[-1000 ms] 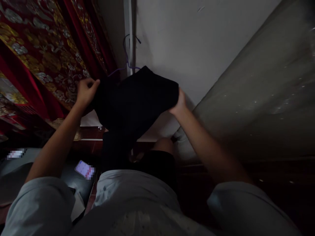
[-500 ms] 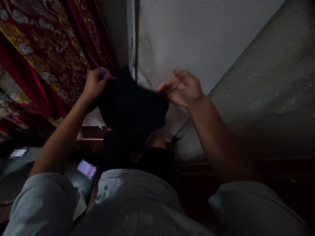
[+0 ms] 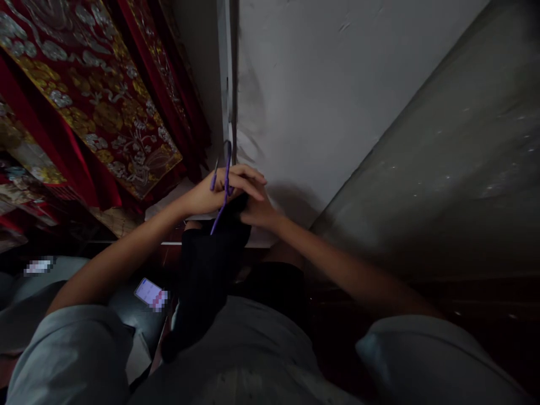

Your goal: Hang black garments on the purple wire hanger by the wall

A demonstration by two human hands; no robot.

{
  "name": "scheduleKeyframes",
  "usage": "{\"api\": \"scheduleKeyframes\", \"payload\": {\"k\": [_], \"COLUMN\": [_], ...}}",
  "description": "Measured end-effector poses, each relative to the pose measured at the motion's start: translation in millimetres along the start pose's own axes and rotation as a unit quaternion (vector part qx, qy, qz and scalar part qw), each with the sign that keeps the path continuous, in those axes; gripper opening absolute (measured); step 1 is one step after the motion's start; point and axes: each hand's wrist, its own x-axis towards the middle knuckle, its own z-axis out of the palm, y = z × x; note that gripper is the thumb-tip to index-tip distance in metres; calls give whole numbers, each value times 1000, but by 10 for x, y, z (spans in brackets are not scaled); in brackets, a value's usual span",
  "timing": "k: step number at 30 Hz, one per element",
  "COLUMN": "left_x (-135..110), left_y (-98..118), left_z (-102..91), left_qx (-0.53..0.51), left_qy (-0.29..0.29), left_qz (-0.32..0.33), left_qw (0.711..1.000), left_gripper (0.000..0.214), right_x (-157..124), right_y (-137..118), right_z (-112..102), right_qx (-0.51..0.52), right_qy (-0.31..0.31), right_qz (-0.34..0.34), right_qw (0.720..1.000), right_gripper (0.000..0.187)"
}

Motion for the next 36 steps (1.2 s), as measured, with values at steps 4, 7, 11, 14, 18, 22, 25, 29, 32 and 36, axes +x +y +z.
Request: {"api": "scheduleKeyframes", "payload": {"k": [4, 7, 11, 14, 18, 22, 25, 29, 32, 36], "left_x": [-153, -467, -793, -790, -641, -556, -516, -450, -400, -353], "left_y": [-46, -206, -294, -201, -130, -263, -415, -571, -623, -638], "left_z": [-305, -688, -853, -639, -190, 254, 462, 486, 450, 489], "left_qx": [44, 15, 52, 255, 355, 303, 285, 282, 300, 326], "left_qy": [58, 172, 334, 457, 338, 83, 77, 109, 87, 35], "left_qz": [-53, -156, -216, -102, -34, -89, -162, -252, -288, -308], "left_qw": [996, 973, 916, 846, 871, 945, 942, 919, 905, 893], "left_gripper": [45, 48, 47, 26, 23, 36, 48, 68, 71, 70], "right_x": [-85, -171, -120, 93, 315, 304, 303, 377, 397, 407], "right_y": [179, 375, 512, 448, 282, 215, 232, 241, 211, 159], "right_z": [-229, -524, -925, -1149, -1280, -1280, -1322, -1476, -1579, -1597], "right_qx": [-53, -139, -188, -180, -147, -177, -198, -185, -186, -221], "right_qy": [106, 150, 222, 242, 205, 171, 176, 177, 160, 139], "right_qz": [24, 86, 185, 201, 114, 93, 99, 77, 74, 94], "right_qw": [993, 975, 939, 932, 961, 965, 959, 963, 967, 961], "right_gripper": [84, 106, 111, 104, 98, 100, 104, 101, 101, 104]}}
